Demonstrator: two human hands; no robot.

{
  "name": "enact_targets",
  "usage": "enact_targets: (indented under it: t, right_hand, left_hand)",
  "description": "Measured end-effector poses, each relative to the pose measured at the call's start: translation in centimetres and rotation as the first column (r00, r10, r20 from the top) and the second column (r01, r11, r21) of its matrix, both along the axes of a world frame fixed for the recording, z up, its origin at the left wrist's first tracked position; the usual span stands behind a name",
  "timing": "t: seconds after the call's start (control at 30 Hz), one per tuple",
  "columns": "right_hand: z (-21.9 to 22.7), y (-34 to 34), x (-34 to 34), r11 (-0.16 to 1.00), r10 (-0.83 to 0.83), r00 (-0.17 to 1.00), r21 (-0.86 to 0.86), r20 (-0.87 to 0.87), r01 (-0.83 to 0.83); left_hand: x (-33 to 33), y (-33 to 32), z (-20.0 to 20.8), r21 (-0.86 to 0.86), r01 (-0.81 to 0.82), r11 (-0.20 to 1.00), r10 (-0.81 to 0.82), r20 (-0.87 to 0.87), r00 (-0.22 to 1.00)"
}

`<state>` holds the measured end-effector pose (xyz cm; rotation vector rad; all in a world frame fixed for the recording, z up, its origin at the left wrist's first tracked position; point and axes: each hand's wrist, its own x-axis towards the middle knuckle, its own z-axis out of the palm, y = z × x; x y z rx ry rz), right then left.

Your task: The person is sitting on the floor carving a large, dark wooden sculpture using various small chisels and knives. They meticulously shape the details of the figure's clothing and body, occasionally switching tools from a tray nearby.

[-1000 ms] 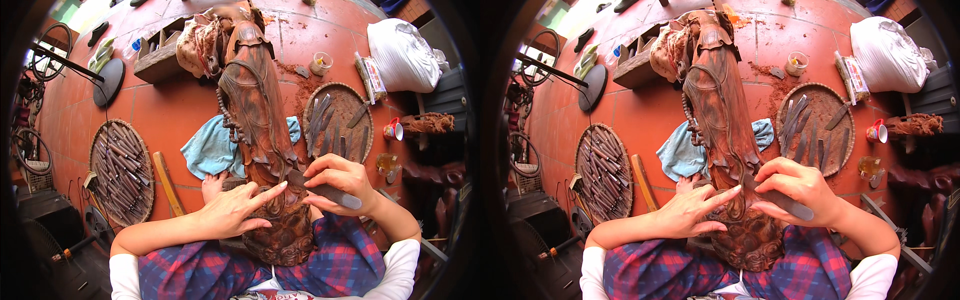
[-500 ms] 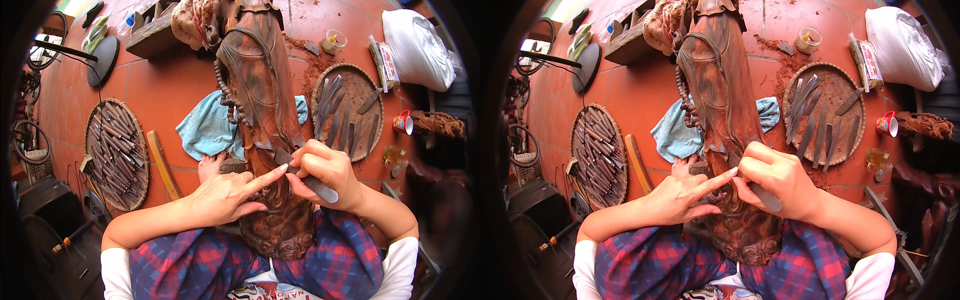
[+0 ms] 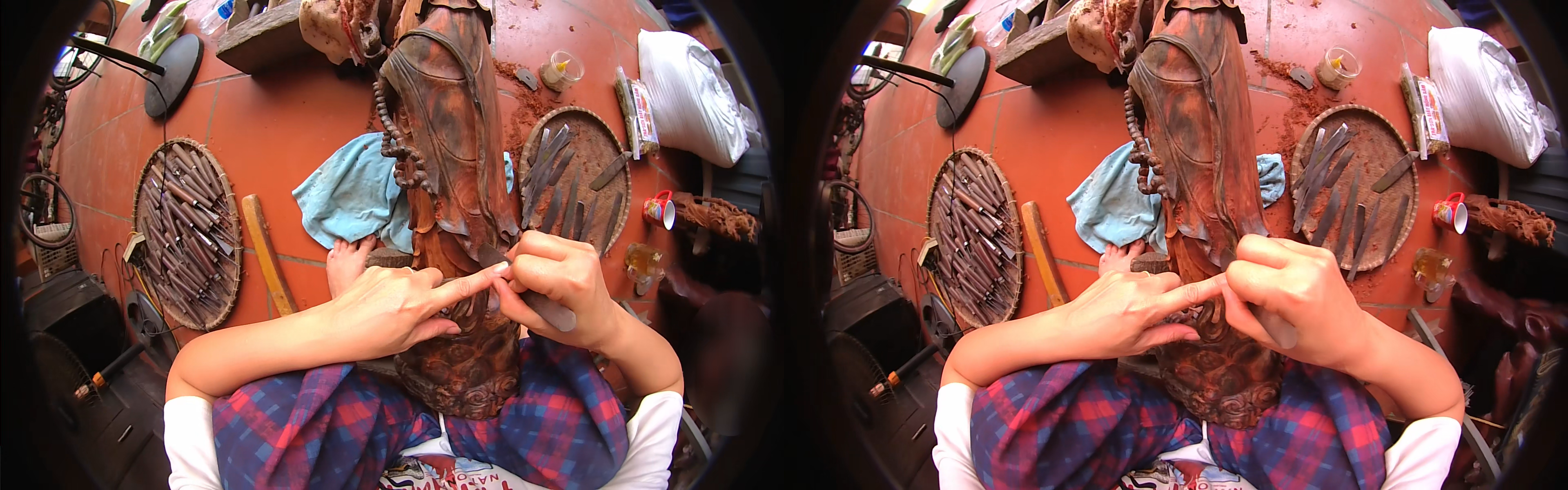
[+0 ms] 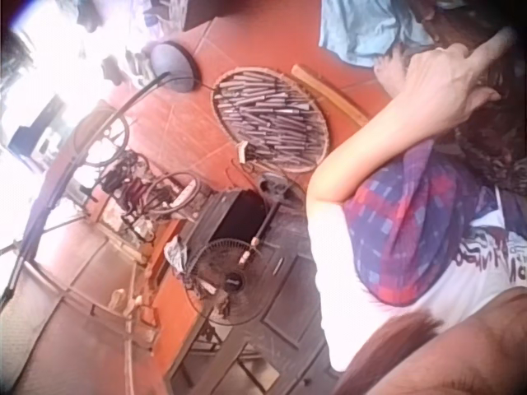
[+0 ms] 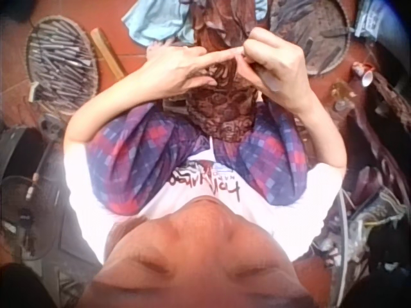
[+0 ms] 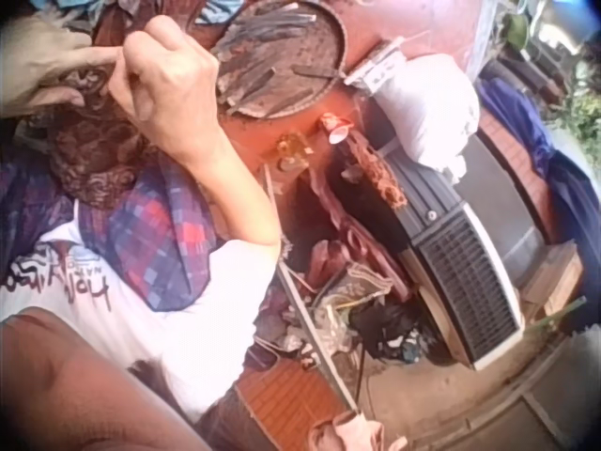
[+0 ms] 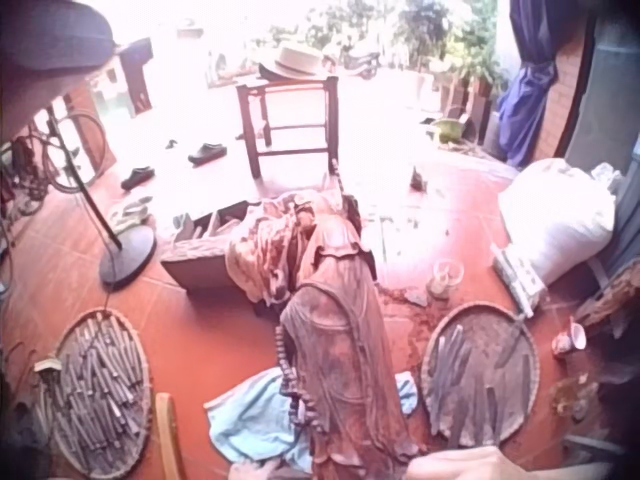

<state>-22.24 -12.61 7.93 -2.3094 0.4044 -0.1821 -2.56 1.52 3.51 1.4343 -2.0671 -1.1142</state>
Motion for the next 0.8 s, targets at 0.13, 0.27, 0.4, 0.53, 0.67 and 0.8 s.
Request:
enact_targets:
  t: [0.13, 0.27, 0.4, 0.53, 0.67, 0.8]
  right_hand:
    - [-2.0, -0.3, -0.4, 0.996, -0.055, 0.995, 0.075, 0.086, 0.049]
    - [-1.3, -1.1, -0.6, 0.989, -0.033, 0.999, 0.146, 0.028, 0.028]
    - [-2.4, -1.3, -0.7, 0.987, -0.042, 0.994, 0.160, 0.097, 0.026]
    - [-1.9, -1.8, -0.8, 0.988, 0.013, 0.998, 0.153, 0.054, -0.021]
    - [-2.5, -1.6, -0.9, 0.983, -0.026, 0.994, 0.183, 0.104, 0.007]
    - [-2.6, -2.6, -1.0, 0.974, 0.010, 0.994, 0.224, 0.106, -0.033]
  left_hand:
    - [0.2, 0.1, 0.3, -0.001, 0.017, 1.000, -0.017, 0.061, 0.998]
    - [-0.6, 0.5, 0.6, 0.103, 0.059, 0.993, -0.074, 0.140, 0.987]
    - [-0.6, 0.7, 0.7, 0.089, 0.018, 0.996, -0.024, 0.073, 0.997]
    - [-0.9, 0.3, 1.1, 0.145, 0.057, 0.988, -0.078, 0.145, 0.986]
    - [-0.6, 0.0, 1.0, 0.165, 0.064, 0.984, -0.087, 0.135, 0.987]
    - [-0.9, -0.1, 0.3, 0.065, 0.053, 0.996, -0.059, 0.086, 0.995]
